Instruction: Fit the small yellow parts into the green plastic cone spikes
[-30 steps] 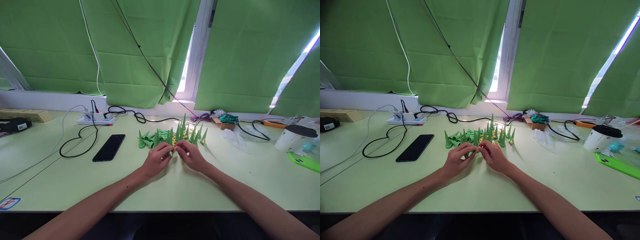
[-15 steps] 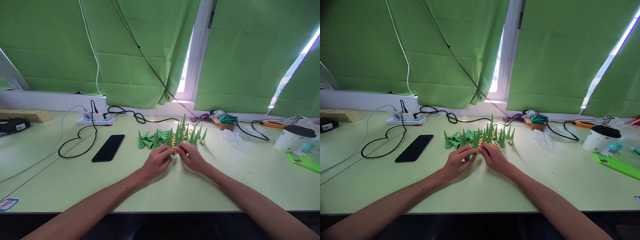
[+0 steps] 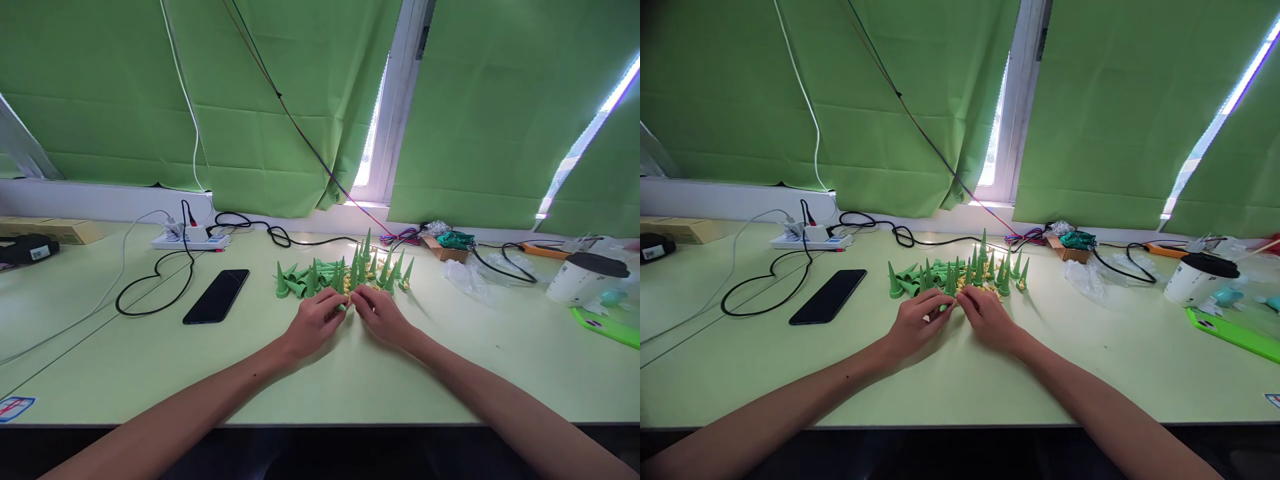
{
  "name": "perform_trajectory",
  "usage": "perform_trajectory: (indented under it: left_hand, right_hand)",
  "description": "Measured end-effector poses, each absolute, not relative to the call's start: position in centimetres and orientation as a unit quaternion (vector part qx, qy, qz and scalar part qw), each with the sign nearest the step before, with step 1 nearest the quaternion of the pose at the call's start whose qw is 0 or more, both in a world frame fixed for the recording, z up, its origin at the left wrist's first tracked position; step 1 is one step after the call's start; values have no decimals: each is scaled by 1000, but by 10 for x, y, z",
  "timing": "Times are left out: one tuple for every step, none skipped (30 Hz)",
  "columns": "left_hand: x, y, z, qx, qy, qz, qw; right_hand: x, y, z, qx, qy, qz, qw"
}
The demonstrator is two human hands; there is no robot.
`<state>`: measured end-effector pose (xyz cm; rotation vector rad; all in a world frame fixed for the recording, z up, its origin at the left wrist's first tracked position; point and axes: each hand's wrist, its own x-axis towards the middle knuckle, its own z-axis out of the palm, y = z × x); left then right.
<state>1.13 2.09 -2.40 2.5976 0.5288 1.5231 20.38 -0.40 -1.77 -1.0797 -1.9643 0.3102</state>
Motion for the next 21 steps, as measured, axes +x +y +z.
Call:
perform_trajectory:
  left_hand:
    - [12, 21, -24, 843, 179, 506, 44]
    - [12, 21, -23, 838, 183, 511, 47]
    - [12, 22, -23, 835, 186, 515, 50]
    - [13, 22, -23, 834, 187, 516, 52]
    - [13, 22, -23, 835, 188, 514, 55]
    - [13, 22, -22, 837, 188, 510, 57]
    - [12, 22, -22, 840, 188, 505, 60]
    - [12, 22, -23, 842, 189, 501, 63]
    - [12, 22, -23, 843, 189, 498, 67]
    - [12, 22, -23, 845, 189, 495, 71]
    - [11, 22, -23, 847, 188, 492, 73]
    - [11, 22, -23, 849, 187, 489, 73]
    - [11, 23, -24, 851, 185, 486, 73]
    - [10, 23, -24, 853, 185, 482, 72]
    - [10, 23, -25, 856, 185, 477, 71]
    - [10, 23, -25, 859, 186, 471, 72]
    - [10, 23, -26, 862, 186, 466, 72]
    - [10, 23, -26, 865, 186, 461, 72]
    - [10, 23, -26, 866, 185, 458, 71]
    - [9, 23, -26, 868, 184, 456, 69]
    - [9, 22, -26, 870, 182, 454, 67]
  right_hand:
    - [204, -5, -18, -428, -786, 133, 426]
    - [204, -5, -17, -424, -787, 142, 424]
    - [204, -6, -17, -421, -789, 149, 422]
    - [204, -6, -17, -419, -791, 151, 421]
    - [204, -6, -17, -418, -792, 149, 419]
    - [204, -6, -17, -418, -793, 147, 418]
    - [205, -6, -17, -418, -794, 143, 416]
    - [205, -6, -17, -418, -796, 141, 414]
    - [205, -6, -17, -417, -798, 139, 412]
    - [206, -5, -18, -416, -800, 138, 410]
    - [206, -5, -18, -415, -802, 139, 407]
    - [206, -5, -18, -414, -804, 140, 404]
    - [206, -4, -18, -413, -805, 141, 402]
    - [206, -4, -19, -413, -806, 142, 400]
    - [206, -3, -19, -412, -806, 142, 400]
    - [206, -3, -19, -412, -807, 142, 399]
    - [206, -2, -19, -412, -807, 141, 398]
    - [206, -2, -20, -413, -808, 142, 395]
    - [206, -2, -20, -413, -809, 142, 393]
    - [206, -2, -20, -413, -810, 143, 390]
    - [206, -3, -20, -414, -811, 143, 388]
